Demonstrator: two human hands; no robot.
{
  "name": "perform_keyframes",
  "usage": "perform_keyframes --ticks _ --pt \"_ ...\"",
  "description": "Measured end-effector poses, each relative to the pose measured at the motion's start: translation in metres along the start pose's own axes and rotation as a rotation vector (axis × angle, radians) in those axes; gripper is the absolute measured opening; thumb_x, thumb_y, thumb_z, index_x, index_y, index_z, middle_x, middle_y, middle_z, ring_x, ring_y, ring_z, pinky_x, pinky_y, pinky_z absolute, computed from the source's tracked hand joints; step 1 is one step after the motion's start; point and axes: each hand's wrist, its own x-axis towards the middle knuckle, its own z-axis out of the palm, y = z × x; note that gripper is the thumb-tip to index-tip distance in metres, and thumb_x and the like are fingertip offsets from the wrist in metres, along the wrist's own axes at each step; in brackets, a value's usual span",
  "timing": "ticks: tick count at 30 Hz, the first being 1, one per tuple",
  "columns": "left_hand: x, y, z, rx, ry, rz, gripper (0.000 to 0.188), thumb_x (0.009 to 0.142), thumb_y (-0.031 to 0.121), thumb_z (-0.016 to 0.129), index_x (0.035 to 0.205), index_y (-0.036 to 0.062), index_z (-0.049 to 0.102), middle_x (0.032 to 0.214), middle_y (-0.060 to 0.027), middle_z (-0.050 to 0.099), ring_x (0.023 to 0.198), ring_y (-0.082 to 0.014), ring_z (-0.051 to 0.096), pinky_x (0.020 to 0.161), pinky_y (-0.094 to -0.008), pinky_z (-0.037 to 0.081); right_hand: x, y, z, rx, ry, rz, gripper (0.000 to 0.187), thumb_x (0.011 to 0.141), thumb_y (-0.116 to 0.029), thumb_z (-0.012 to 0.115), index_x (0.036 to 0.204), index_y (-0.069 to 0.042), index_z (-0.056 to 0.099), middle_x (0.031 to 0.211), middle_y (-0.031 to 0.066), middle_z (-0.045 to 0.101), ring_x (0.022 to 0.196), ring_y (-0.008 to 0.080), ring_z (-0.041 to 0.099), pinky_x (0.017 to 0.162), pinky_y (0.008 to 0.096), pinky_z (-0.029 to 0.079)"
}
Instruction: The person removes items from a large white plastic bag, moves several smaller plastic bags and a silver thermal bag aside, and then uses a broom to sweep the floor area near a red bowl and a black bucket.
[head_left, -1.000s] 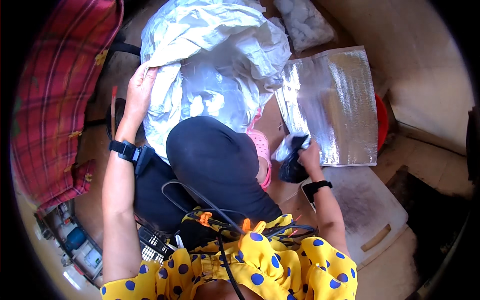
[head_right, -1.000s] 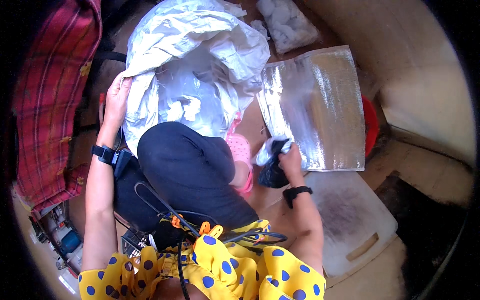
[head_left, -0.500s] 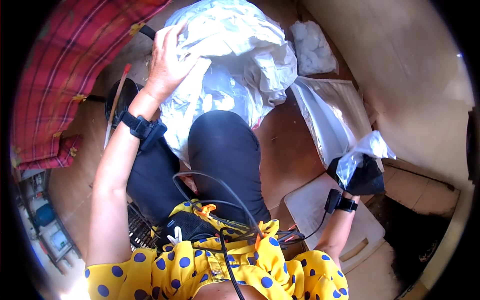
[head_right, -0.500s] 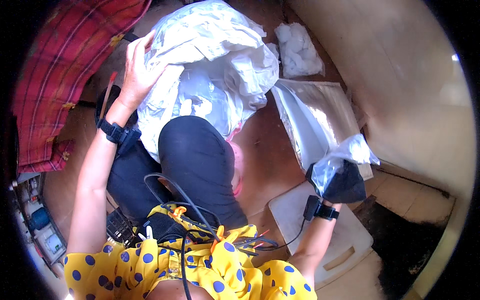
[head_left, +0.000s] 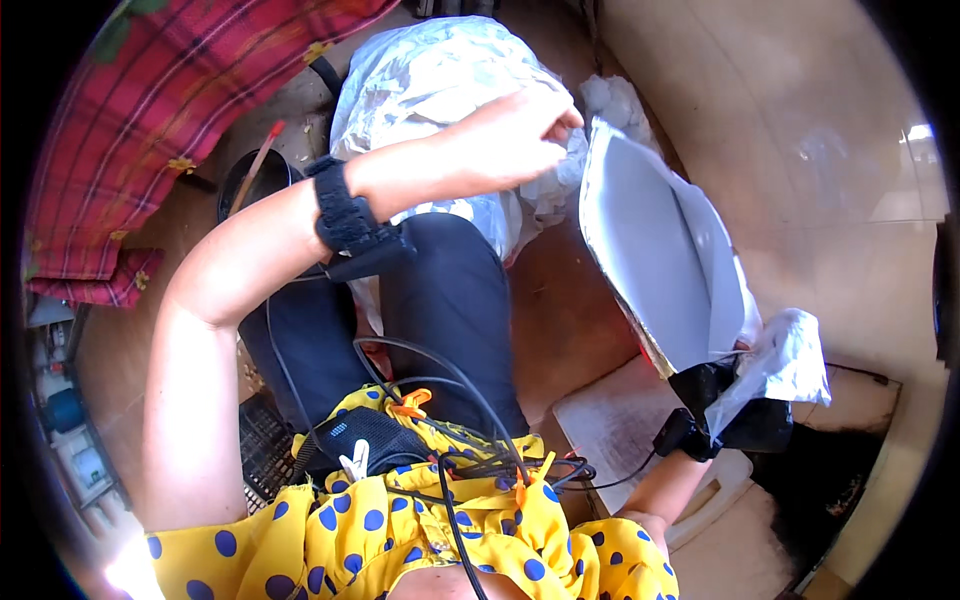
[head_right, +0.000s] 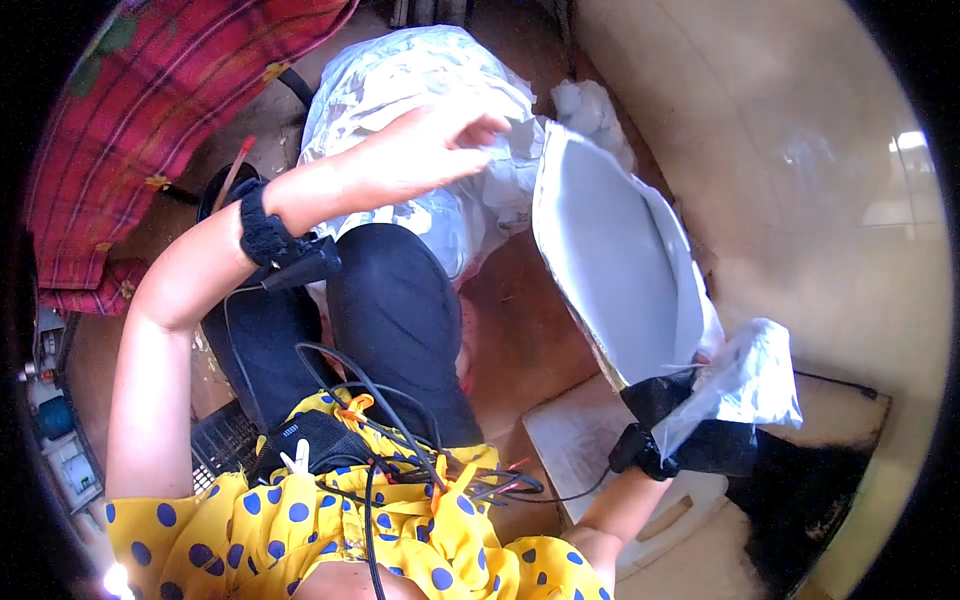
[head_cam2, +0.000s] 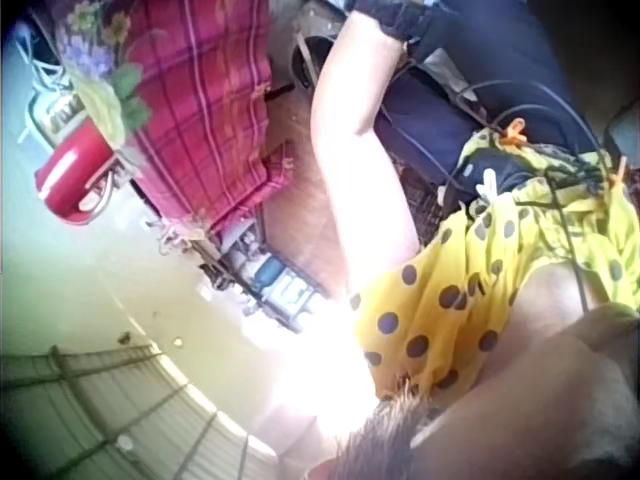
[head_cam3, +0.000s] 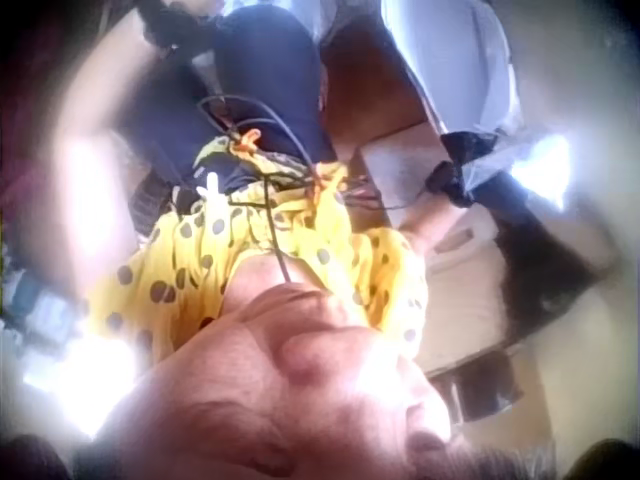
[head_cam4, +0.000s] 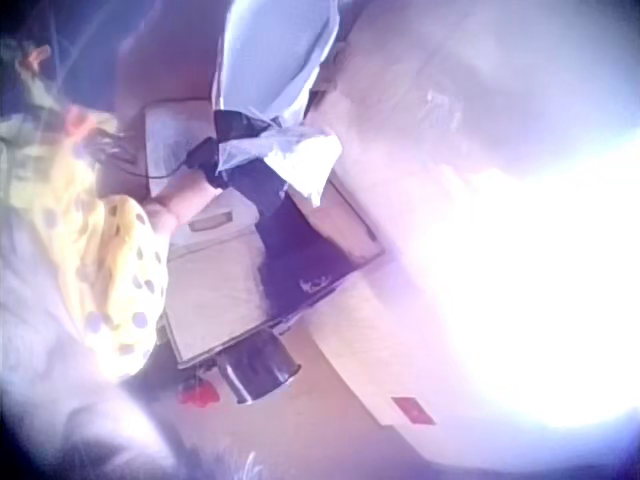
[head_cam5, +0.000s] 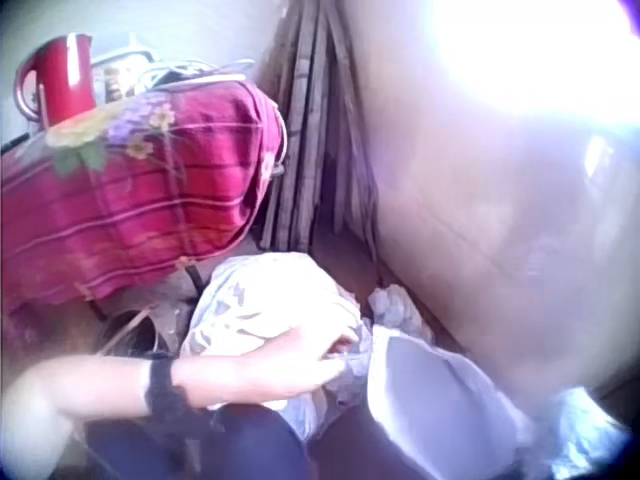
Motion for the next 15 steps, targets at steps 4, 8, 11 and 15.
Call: perform_keyframes --ticks 4,8,11,15 --pt "0.005 0.024 0.026 -0.089 -0.181 -0.158 0.072 0.085 0.033 0.066 0.131 -0.0141 0.037 0.117 -0.0296 0.057 0.109 -0.0321 0.059 0.094 -0.0379 0.047 0.007 -0.032 0.007 0.136 0.021 0.027 0.043 0.089 -0.025 0.061 0.127 -0.005 0.054 0.119 0.0079 0.061 0.107 0.0241 0.058 0.092 0.0343 0.048" --pt "0.000 0.034 0.073 -0.269 -0.044 -0.460 0.065 0.083 0.042 0.066 0.126 -0.0056 0.052 0.129 -0.0290 0.050 0.129 -0.0376 0.043 0.106 -0.0439 0.035 0.001 -0.054 0.017 0.237 0.028 0.069 0.044 0.089 -0.026 0.061 0.127 -0.005 0.054 0.119 0.0077 0.061 0.107 0.0241 0.058 0.091 0.0344 0.048" --pt "0.005 0.050 0.077 -0.814 -0.171 -0.771 0.062 0.080 0.039 0.070 0.122 -0.0043 0.055 0.133 -0.0262 0.048 0.135 -0.0317 0.035 0.110 -0.0404 0.027 -0.004 -0.054 0.025 0.314 0.021 0.139 0.045 0.088 -0.026 0.061 0.127 -0.005 0.054 0.118 0.0075 0.061 0.107 0.0240 0.058 0.091 0.0345 0.048" --pt "0.015 0.026 0.095 -0.850 -0.068 -0.650 0.042 0.077 0.024 0.071 0.106 -0.0051 0.061 0.105 -0.0201 0.063 0.092 -0.0292 0.062 0.076 -0.0378 0.050 -0.012 -0.060 0.047 0.405 0.001 0.231 0.045 0.088 -0.027 0.062 0.127 -0.006 0.053 0.118 0.0072 0.061 0.107 0.0239 0.058 0.091 0.0347 0.048"
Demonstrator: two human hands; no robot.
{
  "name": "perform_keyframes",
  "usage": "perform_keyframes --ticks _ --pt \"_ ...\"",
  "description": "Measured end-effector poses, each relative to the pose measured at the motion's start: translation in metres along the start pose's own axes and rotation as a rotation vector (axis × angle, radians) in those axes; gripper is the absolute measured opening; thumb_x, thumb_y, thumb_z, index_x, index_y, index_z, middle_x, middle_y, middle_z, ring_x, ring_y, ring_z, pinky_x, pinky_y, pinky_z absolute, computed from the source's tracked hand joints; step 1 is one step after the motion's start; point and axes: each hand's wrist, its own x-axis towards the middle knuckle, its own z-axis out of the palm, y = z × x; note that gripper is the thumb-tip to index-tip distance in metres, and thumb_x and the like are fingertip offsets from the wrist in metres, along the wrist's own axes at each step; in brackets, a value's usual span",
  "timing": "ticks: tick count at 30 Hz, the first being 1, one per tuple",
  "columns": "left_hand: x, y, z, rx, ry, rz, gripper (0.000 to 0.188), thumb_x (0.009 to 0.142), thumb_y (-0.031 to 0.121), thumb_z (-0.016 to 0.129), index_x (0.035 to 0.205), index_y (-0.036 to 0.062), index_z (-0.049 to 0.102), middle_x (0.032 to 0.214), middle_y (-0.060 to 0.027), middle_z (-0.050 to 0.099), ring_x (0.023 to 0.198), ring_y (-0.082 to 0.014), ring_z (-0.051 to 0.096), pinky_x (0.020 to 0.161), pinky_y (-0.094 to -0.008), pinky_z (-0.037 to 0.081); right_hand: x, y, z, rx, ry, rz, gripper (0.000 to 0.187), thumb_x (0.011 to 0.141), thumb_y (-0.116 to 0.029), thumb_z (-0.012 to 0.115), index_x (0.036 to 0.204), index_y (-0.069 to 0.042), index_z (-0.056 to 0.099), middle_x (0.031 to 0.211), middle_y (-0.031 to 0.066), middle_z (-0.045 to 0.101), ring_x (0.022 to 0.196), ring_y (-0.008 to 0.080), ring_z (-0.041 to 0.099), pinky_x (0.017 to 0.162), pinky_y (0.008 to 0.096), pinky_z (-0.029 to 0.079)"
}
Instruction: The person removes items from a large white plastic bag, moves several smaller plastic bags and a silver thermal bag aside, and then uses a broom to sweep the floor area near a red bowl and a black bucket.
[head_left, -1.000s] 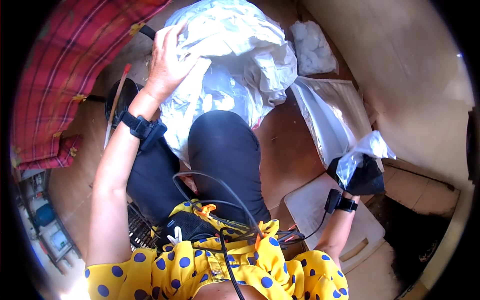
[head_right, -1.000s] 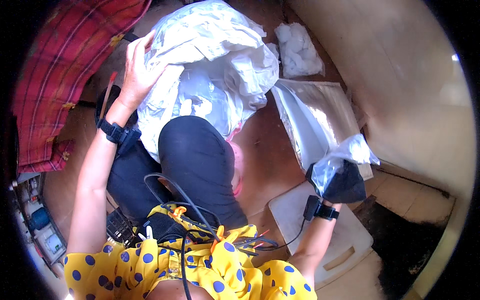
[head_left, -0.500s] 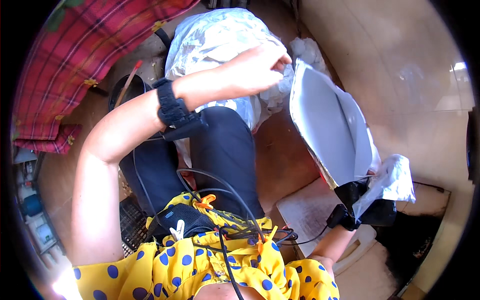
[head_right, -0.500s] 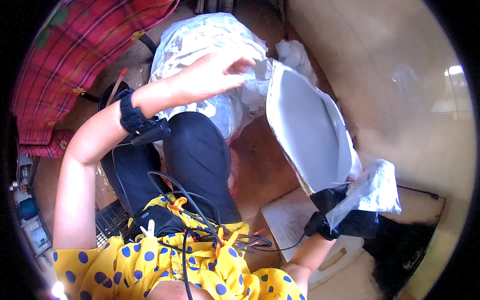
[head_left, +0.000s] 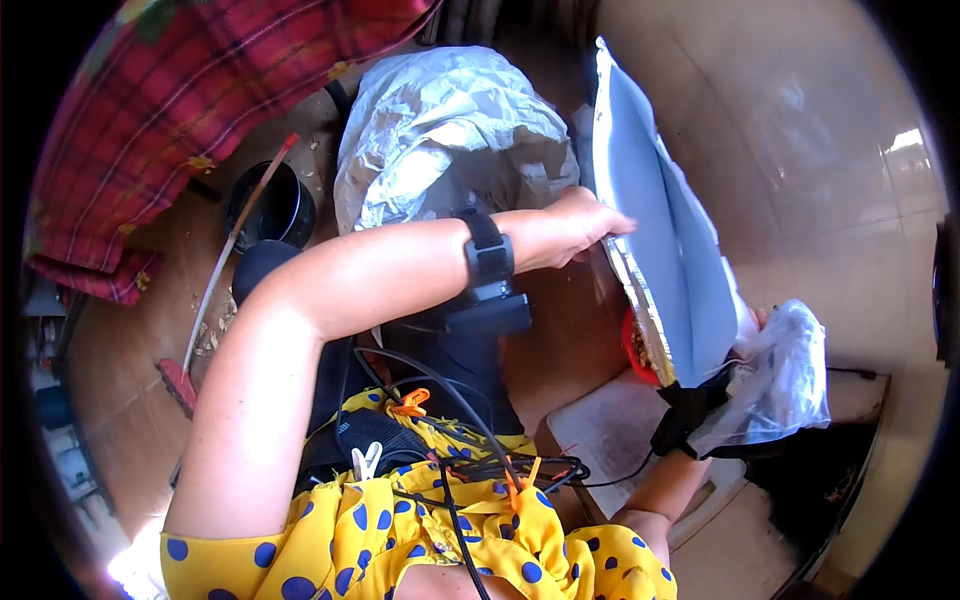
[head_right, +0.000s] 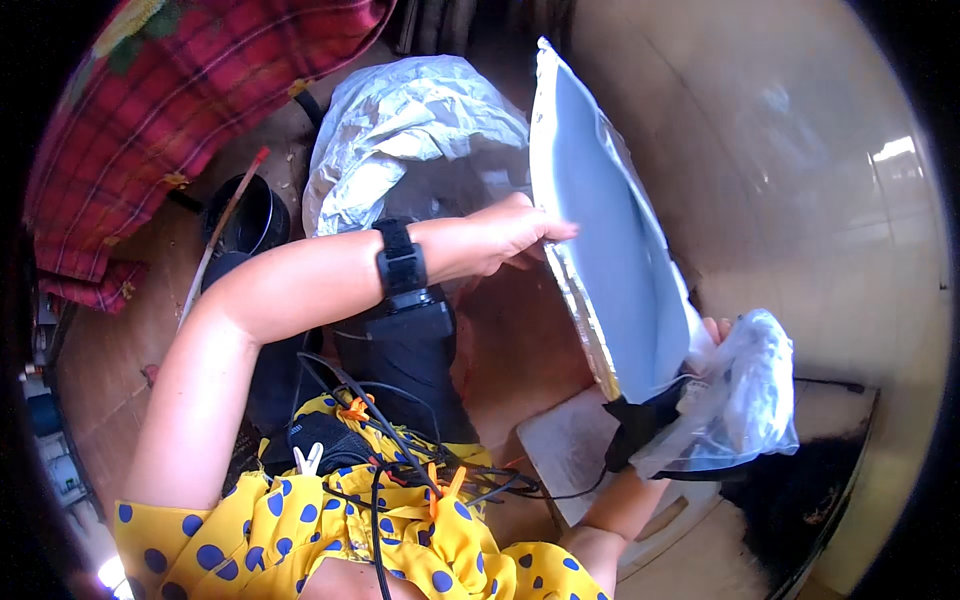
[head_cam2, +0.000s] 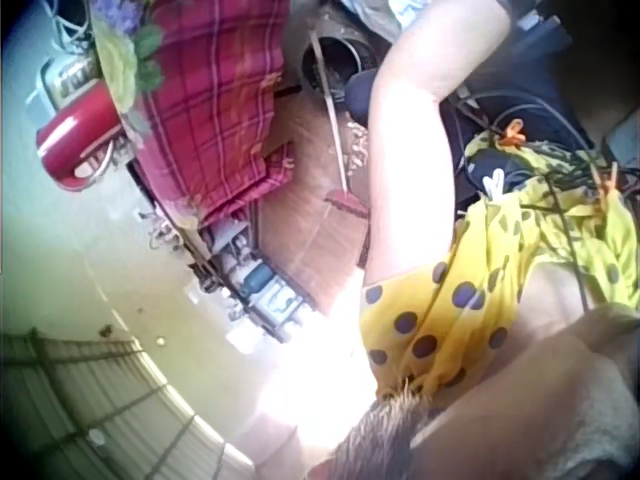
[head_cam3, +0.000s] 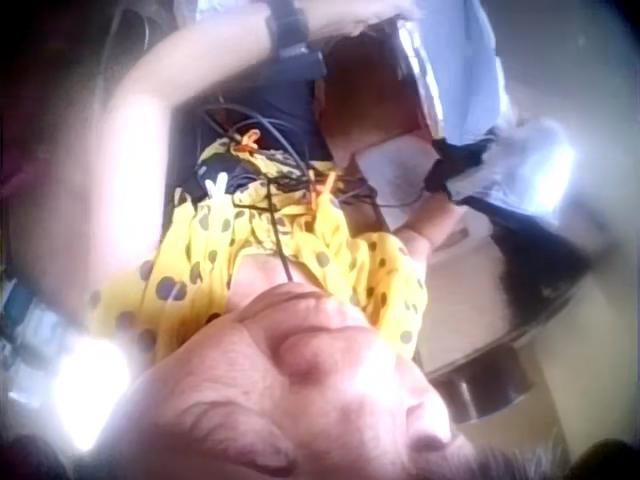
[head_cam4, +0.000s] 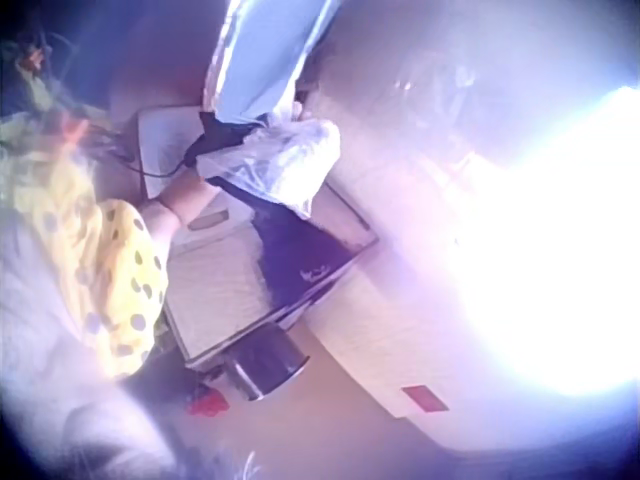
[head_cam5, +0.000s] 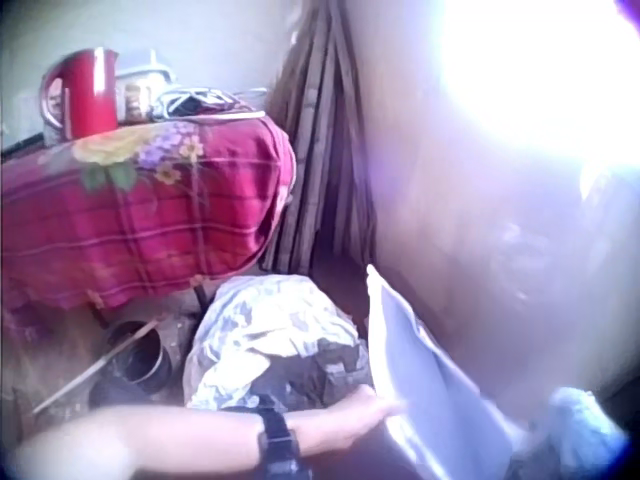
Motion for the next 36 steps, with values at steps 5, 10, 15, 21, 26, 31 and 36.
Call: perform_keyframes --ticks 5,10,15,21,26,31,36 --pt "0.021 -0.008 -0.021 0.540 0.331 0.262 0.025 0.079 0.010 0.053 0.088 -0.0095 0.065 0.075 -0.0229 0.065 0.074 -0.0352 0.066 0.068 -0.0451 0.050 -0.012 0.006 0.020 0.083 0.006 0.105 0.046 0.087 -0.028 0.062 0.127 -0.006 0.053 0.118 0.0069 0.061 0.107 0.0238 0.058 0.091 0.0349 0.048" --pt "0.025 -0.002 -0.035 0.763 0.375 0.310 0.025 0.083 0.011 0.052 0.092 -0.0060 0.068 0.095 -0.0268 0.067 0.094 -0.0408 0.065 0.081 -0.0455 0.051 -0.011 0.018 0.039 0.078 -0.022 0.175 0.050 0.081 -0.032 0.065 0.125 -0.009 0.055 0.110 0.0050 0.063 0.100 0.0231 0.061 0.088 0.0368 0.050" --pt "0.033 -0.013 -0.007 0.686 0.298 0.402 0.026 0.080 0.009 0.050 0.086 -0.0094 0.068 0.082 -0.0290 0.066 0.083 -0.0428 0.067 0.073 -0.0476 0.050 0.011 0.042 0.063 -0.040 -0.296 0.202 0.046 0.073 -0.008 0.054 0.119 -0.002 0.055 0.105 0.0053 0.061 0.094 0.0182 0.061 0.084 0.0300 0.049" --pt "0.020 -0.016 0.048 0.510 -0.035 0.374 0.028 0.086 0.016 0.054 0.100 -0.0044 0.067 0.108 -0.0273 0.064 0.104 -0.0396 0.062 0.087 -0.0437 0.049 -0.007 0.053 0.103 0.030 -0.352 0.261 0.037 0.084 -0.018 0.058 0.118 -0.003 0.056 0.107 0.0052 0.061 0.096 0.0155 0.059 0.085 0.0314 0.048" --pt "0.032 -0.027 0.071 0.687 -0.165 0.497 0.061 0.088 0.020 0.052 0.140 -0.0052 0.032 0.120 -0.0325 0.056 0.113 -0.0420 0.056 0.093 -0.0432 0.046 0.002 0.059 0.089 -0.019 -0.340 0.282 0.036 0.084 -0.018 0.058 0.116 -0.003 0.057 0.106 0.0049 0.062 0.095 0.0154 0.059 0.084 0.0312 0.048" --pt "0.043 -0.037 0.072 0.900 -0.256 0.685 0.085 0.078 0.030 0.071 0.143 -0.0008 0.026 0.125 -0.0294 0.053 0.114 -0.0430 0.053 0.097 -0.0410 0.043 0.006 0.062 0.082 -0.052 -0.341 0.291 0.035 0.084 -0.018 0.059 0.115 -0.003 0.058 0.105 0.0047 0.062 0.094 0.0152 0.059 0.084 0.0310 0.048" --pt "0.054 -0.043 0.073 0.593 -0.439 0.762 0.096 0.062 0.012 0.083 0.140 -0.0005 0.028 0.128 -0.0147 0.049 0.117 -0.0233 0.048 0.103 -0.0354 0.037 0.006 0.067 0.080 -0.072 -0.351 0.299 0.033 0.084 -0.018 0.060 0.113 -0.003 0.058 0.104 0.0045 0.062 0.093 0.0150 0.059 0.083 0.0308 0.048"
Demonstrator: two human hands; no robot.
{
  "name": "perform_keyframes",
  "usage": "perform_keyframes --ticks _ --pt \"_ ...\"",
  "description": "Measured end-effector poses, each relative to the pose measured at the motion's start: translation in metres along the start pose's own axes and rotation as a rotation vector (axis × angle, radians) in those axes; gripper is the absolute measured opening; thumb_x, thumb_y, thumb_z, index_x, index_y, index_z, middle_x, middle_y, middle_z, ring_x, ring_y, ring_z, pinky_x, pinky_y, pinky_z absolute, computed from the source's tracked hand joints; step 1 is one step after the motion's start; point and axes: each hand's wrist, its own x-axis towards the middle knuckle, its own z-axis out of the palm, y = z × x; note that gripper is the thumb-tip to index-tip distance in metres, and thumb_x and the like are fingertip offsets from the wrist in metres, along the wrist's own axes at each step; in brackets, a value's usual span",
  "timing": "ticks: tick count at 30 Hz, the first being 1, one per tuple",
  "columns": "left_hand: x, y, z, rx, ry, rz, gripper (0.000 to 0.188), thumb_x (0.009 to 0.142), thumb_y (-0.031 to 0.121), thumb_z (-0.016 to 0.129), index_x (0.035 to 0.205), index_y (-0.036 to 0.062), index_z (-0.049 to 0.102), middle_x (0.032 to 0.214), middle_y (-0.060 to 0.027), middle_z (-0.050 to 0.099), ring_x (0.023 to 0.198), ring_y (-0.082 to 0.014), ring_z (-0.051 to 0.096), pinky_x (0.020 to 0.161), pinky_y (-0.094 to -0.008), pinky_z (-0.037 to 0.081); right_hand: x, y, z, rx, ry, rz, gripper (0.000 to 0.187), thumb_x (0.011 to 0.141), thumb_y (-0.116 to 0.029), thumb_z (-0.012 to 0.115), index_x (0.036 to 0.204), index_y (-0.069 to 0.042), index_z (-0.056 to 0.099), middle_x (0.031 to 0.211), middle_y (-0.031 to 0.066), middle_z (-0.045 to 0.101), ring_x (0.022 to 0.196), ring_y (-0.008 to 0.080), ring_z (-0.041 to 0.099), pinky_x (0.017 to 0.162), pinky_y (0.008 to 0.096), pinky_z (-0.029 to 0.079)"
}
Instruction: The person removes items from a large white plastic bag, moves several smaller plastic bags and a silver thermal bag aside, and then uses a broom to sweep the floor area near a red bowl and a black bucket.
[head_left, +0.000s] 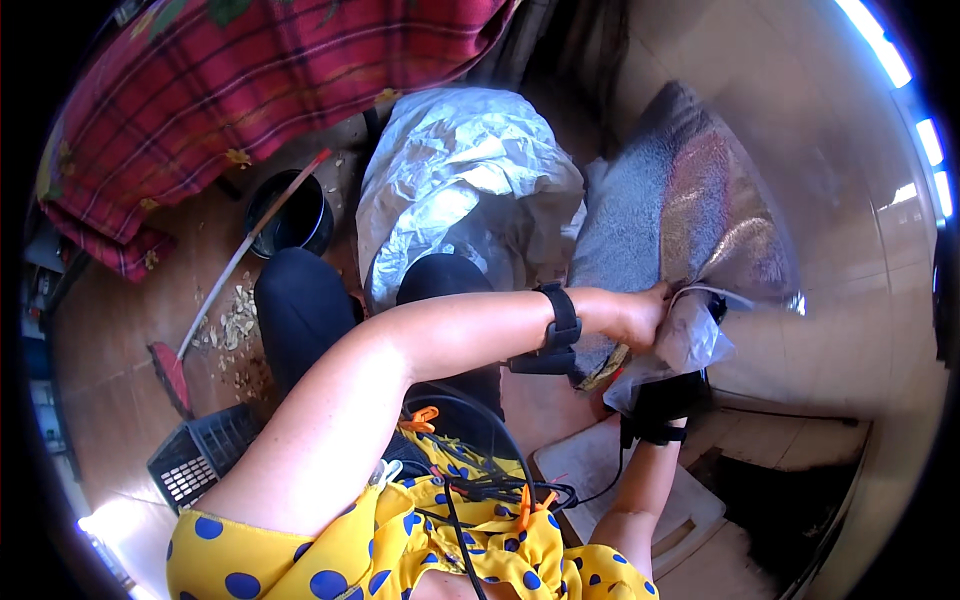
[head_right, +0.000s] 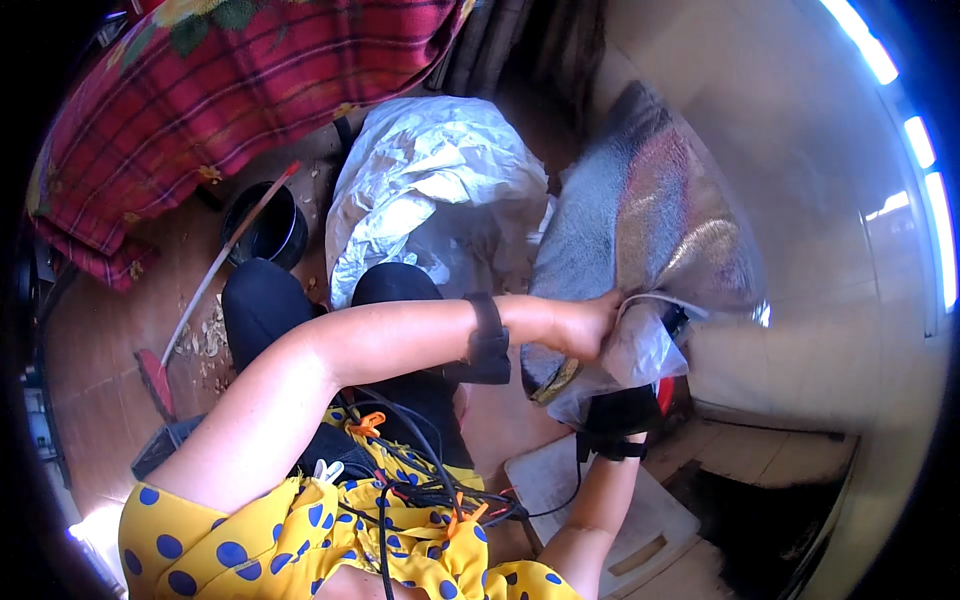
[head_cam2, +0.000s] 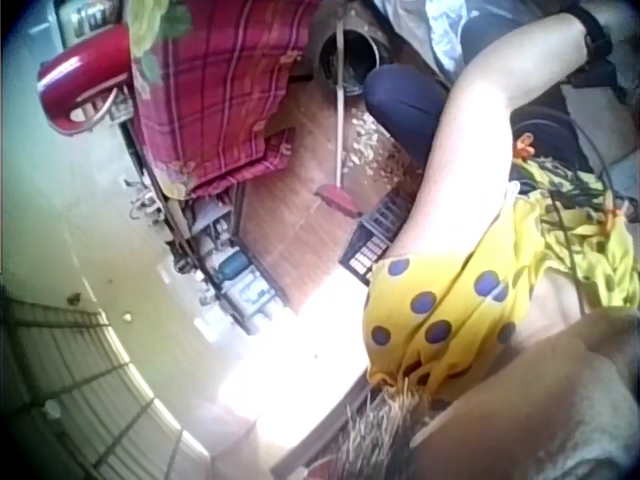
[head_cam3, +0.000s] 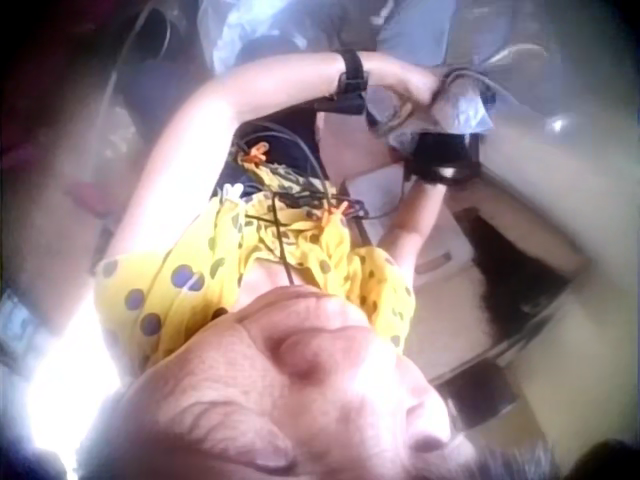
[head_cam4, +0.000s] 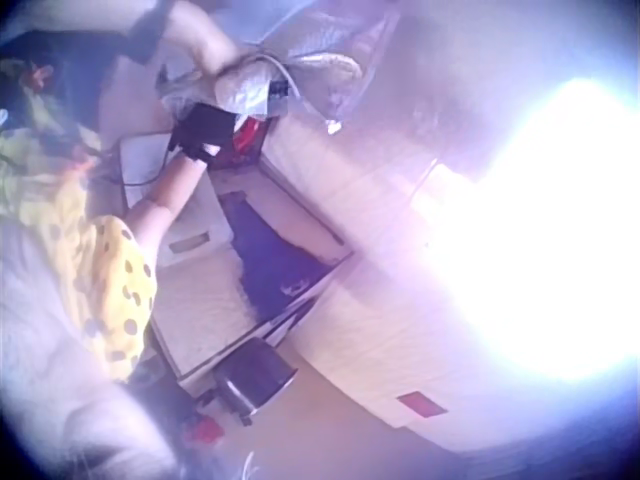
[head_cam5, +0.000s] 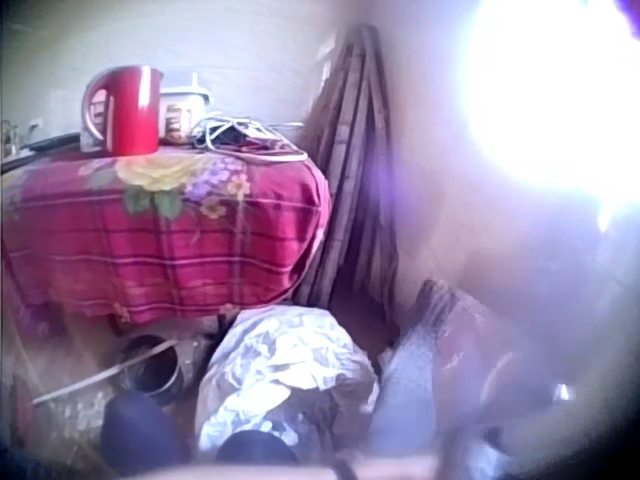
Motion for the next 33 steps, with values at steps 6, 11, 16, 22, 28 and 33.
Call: perform_keyframes --ticks 6,11,16,22,28,33 --pt "-0.015 0.037 -0.042 -0.404 -0.275 -0.030 0.061 0.070 0.004 0.074 0.125 -0.0034 0.050 0.122 -0.0137 0.057 0.108 -0.0177 0.052 0.094 -0.0309 0.044 0.001 0.002 -0.007 -0.018 0.007 0.006 0.032 0.084 -0.017 0.061 0.112 -0.003 0.059 0.103 0.0042 0.062 0.092 0.0148 0.059 0.083 0.0306 0.048" --pt "-0.029 0.042 -0.086 0.347 0.234 -0.197 0.058 0.074 0.006 0.060 0.129 -0.0013 0.043 0.118 -0.0227 0.049 0.115 -0.0359 0.051 0.098 -0.0415 0.042 0.002 0.002 -0.012 -0.038 0.022 0.007 0.030 0.084 -0.017 0.061 0.110 -0.003 0.060 0.101 0.0040 0.063 0.091 0.0146 0.059 0.082 0.0304 0.048" --pt "-0.034 0.032 -0.107 0.842 0.660 -0.141 0.101 0.076 0.048 0.071 0.148 0.0098 0.012 0.139 -0.0263 0.034 0.134 -0.0450 0.029 0.112 -0.0465 0.026 0.006 0.007 -0.012 -0.046 0.009 0.020 0.029 0.084 -0.017 0.062 0.109 -0.003 0.060 0.100 0.0037 0.063 0.090 0.0144 0.059 0.082 0.0302 0.048" --pt "-0.029 -0.001 -0.116 -0.154 0.348 -0.418 0.125 0.070 0.080 0.059 0.149 0.0012 0.002 0.146 -0.0287 0.030 0.137 -0.0352 0.033 0.112 -0.0348 0.026 0.013 0.013 -0.004 -0.060 -0.022 0.049 0.028 0.084 -0.017 0.063 0.107 -0.002 0.061 0.099 0.0035 0.063 0.089 0.0142 0.059 0.081 0.0299 0.048" --pt "-0.022 0.039 -0.072 -0.447 0.015 -0.250 0.057 0.094 0.048 0.055 0.128 0.0020 0.055 0.121 -0.0062 0.059 0.111 -0.0150 0.051 0.097 -0.0269 0.039 0.016 0.019 -0.012 -0.081 -0.016 0.065 0.026 0.084 -0.017 0.064 0.106 -0.002 0.062 0.098 0.0032 0.064 0.088 0.0140 0.059 0.081 0.0296 0.048" --pt "-0.026 0.029 -0.075 -0.644 0.095 -0.434 0.052 0.096 0.049 0.052 0.117 0.0024 0.062 0.105 -0.0039 0.064 0.096 -0.0124 0.056 0.087 -0.0269 0.043 0.025 0.025 -0.013 -0.113 -0.032 0.077 0.025 0.084 -0.016 0.064 0.104 -0.002 0.063 0.097 0.0030 0.064 0.087 0.0138 0.059 0.080 0.0294 0.048"
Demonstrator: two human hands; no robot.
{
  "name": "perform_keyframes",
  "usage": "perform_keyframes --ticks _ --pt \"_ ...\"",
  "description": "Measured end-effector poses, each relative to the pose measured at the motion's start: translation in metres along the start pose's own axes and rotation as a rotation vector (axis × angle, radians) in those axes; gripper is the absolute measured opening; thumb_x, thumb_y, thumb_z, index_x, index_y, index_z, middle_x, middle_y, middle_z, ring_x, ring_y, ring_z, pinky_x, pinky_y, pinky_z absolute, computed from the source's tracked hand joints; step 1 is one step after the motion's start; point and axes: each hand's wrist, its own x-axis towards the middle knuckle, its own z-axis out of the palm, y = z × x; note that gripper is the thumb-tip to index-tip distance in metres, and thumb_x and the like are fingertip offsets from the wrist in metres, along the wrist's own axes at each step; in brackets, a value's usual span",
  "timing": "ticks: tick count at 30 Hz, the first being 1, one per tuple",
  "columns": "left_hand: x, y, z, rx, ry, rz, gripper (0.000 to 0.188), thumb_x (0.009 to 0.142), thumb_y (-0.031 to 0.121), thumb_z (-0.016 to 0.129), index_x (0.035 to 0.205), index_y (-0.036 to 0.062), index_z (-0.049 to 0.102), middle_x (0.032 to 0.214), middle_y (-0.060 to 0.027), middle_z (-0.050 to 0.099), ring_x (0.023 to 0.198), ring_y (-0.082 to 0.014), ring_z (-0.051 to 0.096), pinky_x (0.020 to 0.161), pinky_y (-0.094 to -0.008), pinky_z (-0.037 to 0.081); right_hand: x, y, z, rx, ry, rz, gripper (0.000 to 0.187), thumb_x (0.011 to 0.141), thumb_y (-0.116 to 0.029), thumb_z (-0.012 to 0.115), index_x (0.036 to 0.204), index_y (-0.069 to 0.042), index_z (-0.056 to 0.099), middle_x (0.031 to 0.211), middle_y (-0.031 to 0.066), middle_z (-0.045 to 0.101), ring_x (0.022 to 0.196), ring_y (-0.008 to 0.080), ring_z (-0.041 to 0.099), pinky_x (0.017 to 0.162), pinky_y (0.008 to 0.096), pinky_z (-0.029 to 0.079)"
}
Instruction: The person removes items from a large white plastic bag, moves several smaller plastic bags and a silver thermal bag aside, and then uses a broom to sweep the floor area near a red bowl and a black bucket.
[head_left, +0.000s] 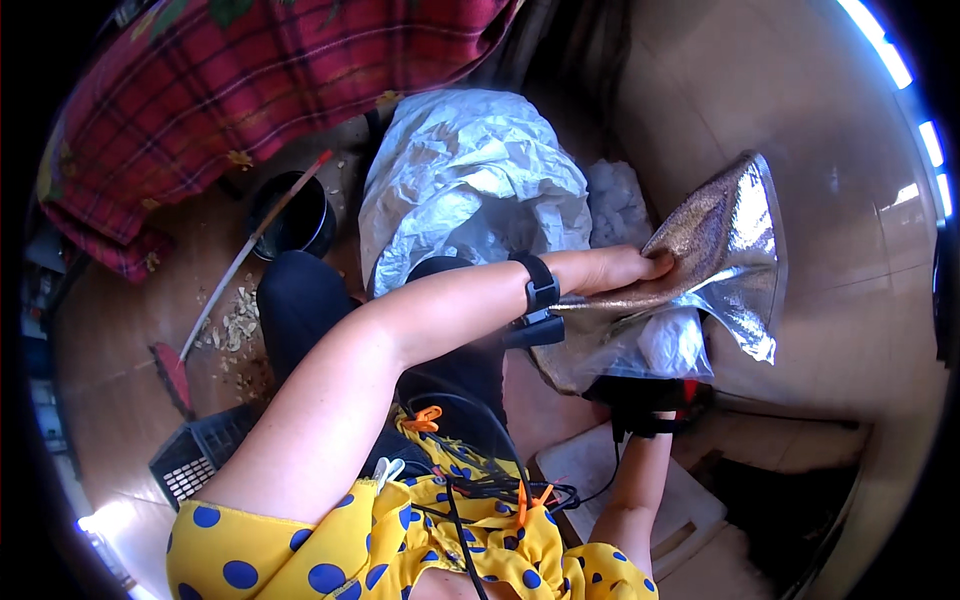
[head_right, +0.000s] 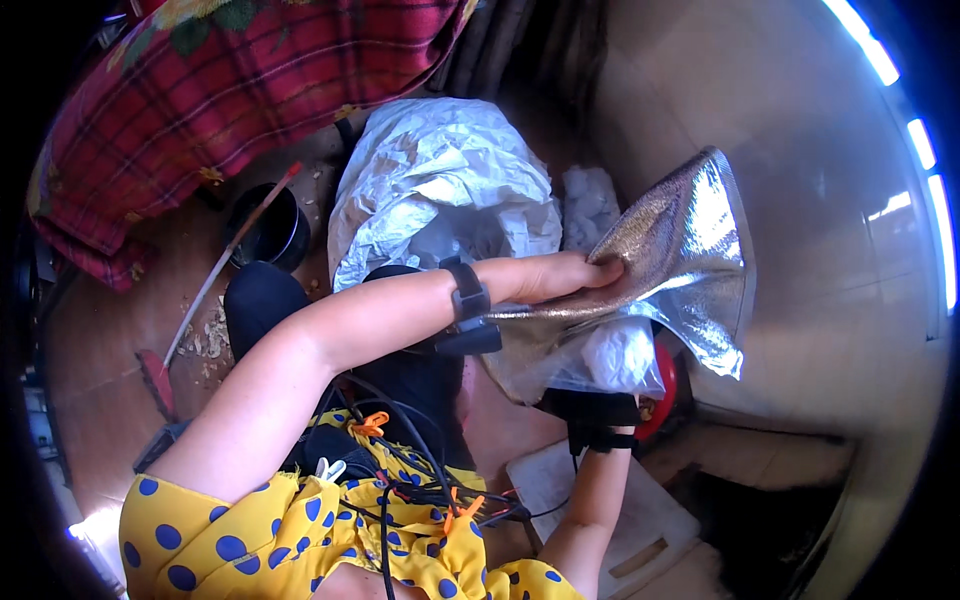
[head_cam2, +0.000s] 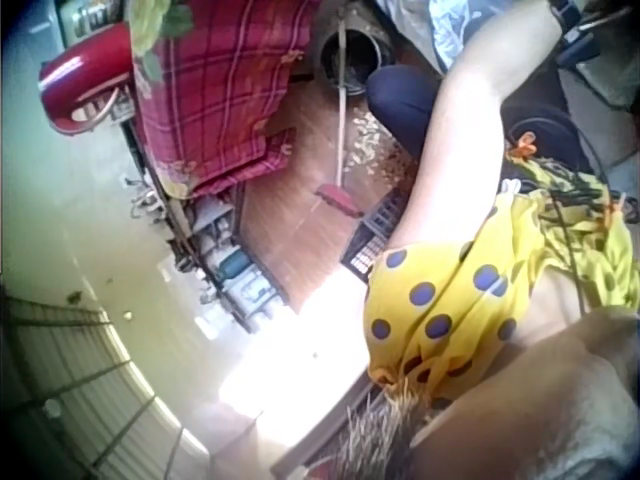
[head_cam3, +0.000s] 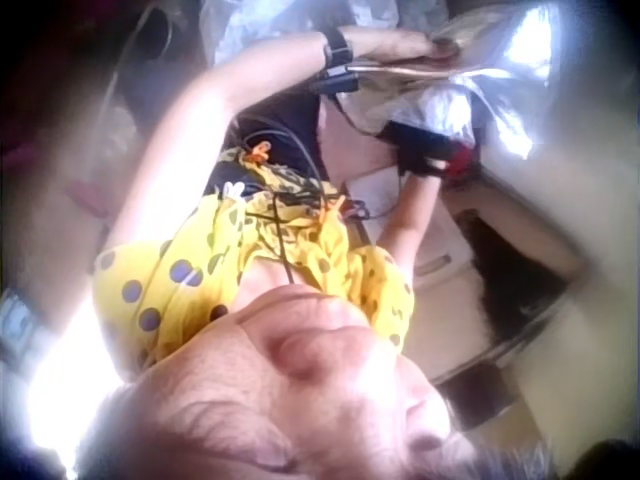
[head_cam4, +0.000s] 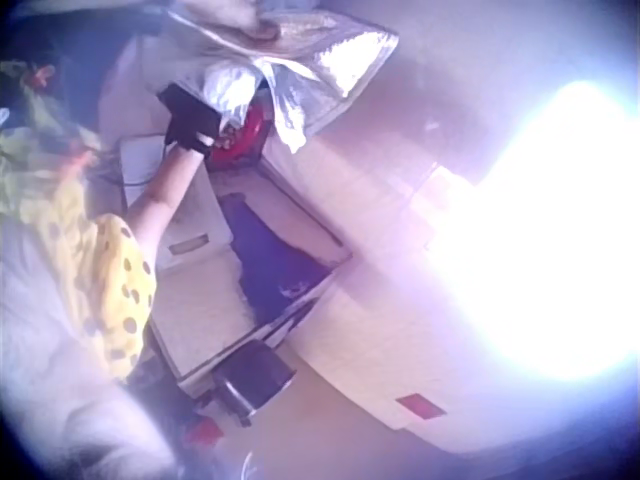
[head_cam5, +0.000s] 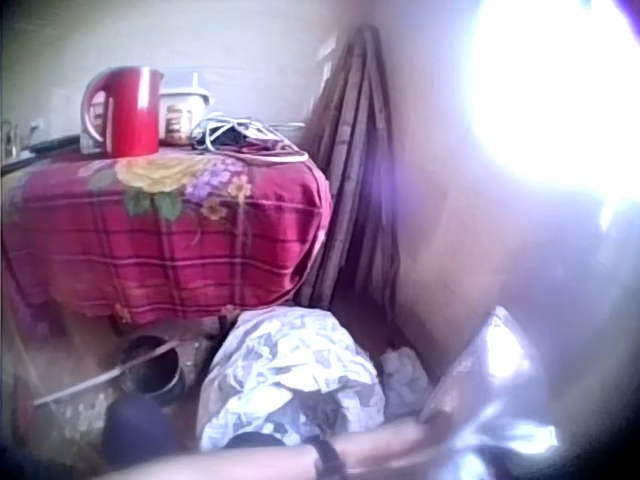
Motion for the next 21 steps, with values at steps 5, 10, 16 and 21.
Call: perform_keyframes --ticks 5,10,16,21 --pt "0.001 -0.008 -0.002 0.012 0.018 0.065 0.052 0.098 0.046 0.049 0.114 -0.0006 0.063 0.102 -0.0031 0.064 0.090 -0.0130 0.055 0.084 -0.0278 0.044 0.018 0.011 0.004 -0.037 -0.026 0.003 0.023 0.084 -0.016 0.065 0.103 -0.002 0.063 0.096 0.0027 0.064 0.086 0.0136 0.059 0.080 0.0292 0.048" --pt "-0.018 0.015 -0.036 0.814 0.122 0.118 0.063 0.087 0.045 0.064 0.125 -0.0040 0.054 0.122 -0.0173 0.059 0.108 -0.0285 0.055 0.089 -0.0358 0.044 0.042 0.019 -0.015 -0.116 -0.053 -0.017 0.022 0.084 -0.016 0.066 0.102 -0.002 0.064 0.095 0.0025 0.064 0.085 0.0134 0.060 0.079 0.0290 0.048" --pt "-0.090 -0.019 -0.125 1.755 0.991 -0.212 0.096 0.071 0.037 0.077 0.144 -0.0028 0.029 0.146 -0.0325 0.028 0.132 -0.0435 0.036 0.108 -0.0495 0.031 0.047 0.015 -0.076 -0.520 -0.190 -0.086 0.028 0.072 0.000 0.063 0.100 0.000 0.062 0.092 0.0019 0.064 0.082 0.0132 0.059 0.077 0.0276 0.049" --pt "-0.142 -0.028 -0.242 1.331 0.787 -0.491 0.041 0.084 0.026 0.062 0.117 0.0011 0.057 0.104 -0.0260 0.065 0.102 -0.0379 0.063 0.086 -0.0430 0.049 0.052 0.033 0.051 -1.269 -0.385 -0.087 0.050 0.065 -0.007 0.068 0.114 -0.004 0.060 0.100 0.0253 0.065 0.101 0.0408 0.060 0.087 0.0439 0.047"
